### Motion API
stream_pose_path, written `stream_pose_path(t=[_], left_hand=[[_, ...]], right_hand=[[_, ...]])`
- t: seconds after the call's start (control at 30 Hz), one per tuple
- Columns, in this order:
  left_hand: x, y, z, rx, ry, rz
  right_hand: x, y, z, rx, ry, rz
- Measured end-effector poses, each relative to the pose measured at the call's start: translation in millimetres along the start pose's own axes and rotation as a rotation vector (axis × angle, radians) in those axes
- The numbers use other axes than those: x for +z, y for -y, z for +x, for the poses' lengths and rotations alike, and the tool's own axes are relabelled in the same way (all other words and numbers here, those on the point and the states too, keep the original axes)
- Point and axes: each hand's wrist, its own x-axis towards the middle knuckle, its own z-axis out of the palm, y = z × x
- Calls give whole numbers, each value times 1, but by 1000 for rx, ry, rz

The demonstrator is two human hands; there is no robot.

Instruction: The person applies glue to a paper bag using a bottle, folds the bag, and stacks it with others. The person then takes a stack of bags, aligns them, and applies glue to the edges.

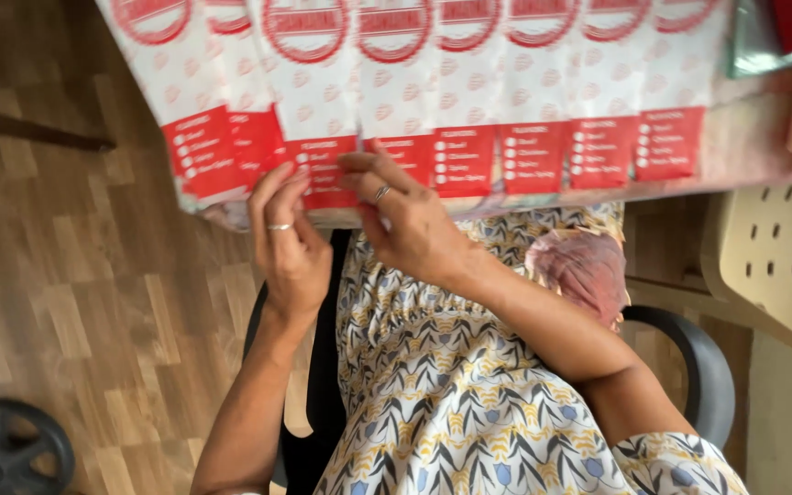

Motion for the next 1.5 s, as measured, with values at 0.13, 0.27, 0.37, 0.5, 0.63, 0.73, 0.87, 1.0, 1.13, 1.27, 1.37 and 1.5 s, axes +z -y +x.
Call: stream_pose_path(t=[0.13, 0.27, 0.37, 0.5, 0.63, 0.73, 0.87, 1.0, 1.13, 1.27, 1.37, 1.5], left_hand=[[12, 0, -4, 122, -43, 16], [16, 1, -3, 280, -54, 52], [22, -1, -5, 331, -105, 73], [46, -13, -32, 399, -177, 3], [128, -89, -94, 272, 8, -533], [163, -146, -80, 203, 644, -629], [233, -130, -141, 217, 1256, -620], [234, -132, -114, 115, 1307, -784], [219, -126, -106, 63, 1293, -809], [229, -115, -122, 70, 1266, -893], [231, -109, -130, 105, 1290, -908], [177, -126, -56, 163, 1362, -709]], right_hand=[[-36, 15, -21, -32, -95, -19], [-101, 12, -69, 84, -151, -119], [-145, -4, -124, 200, -244, -232], [-174, -12, -197, 463, -445, -404], [-177, -46, -260, 684, -547, -457], [-176, -42, -247, 801, -480, -591], [-176, -52, -254, 1498, 176, -689], [-175, -85, -302, 1135, -94, -531], [-174, -86, -322, 1140, -117, -417], [-182, -83, -330, 1126, -160, -326], [-186, -79, -341, 1117, -186, -205], [-203, -48, -316, 983, -305, -67]])
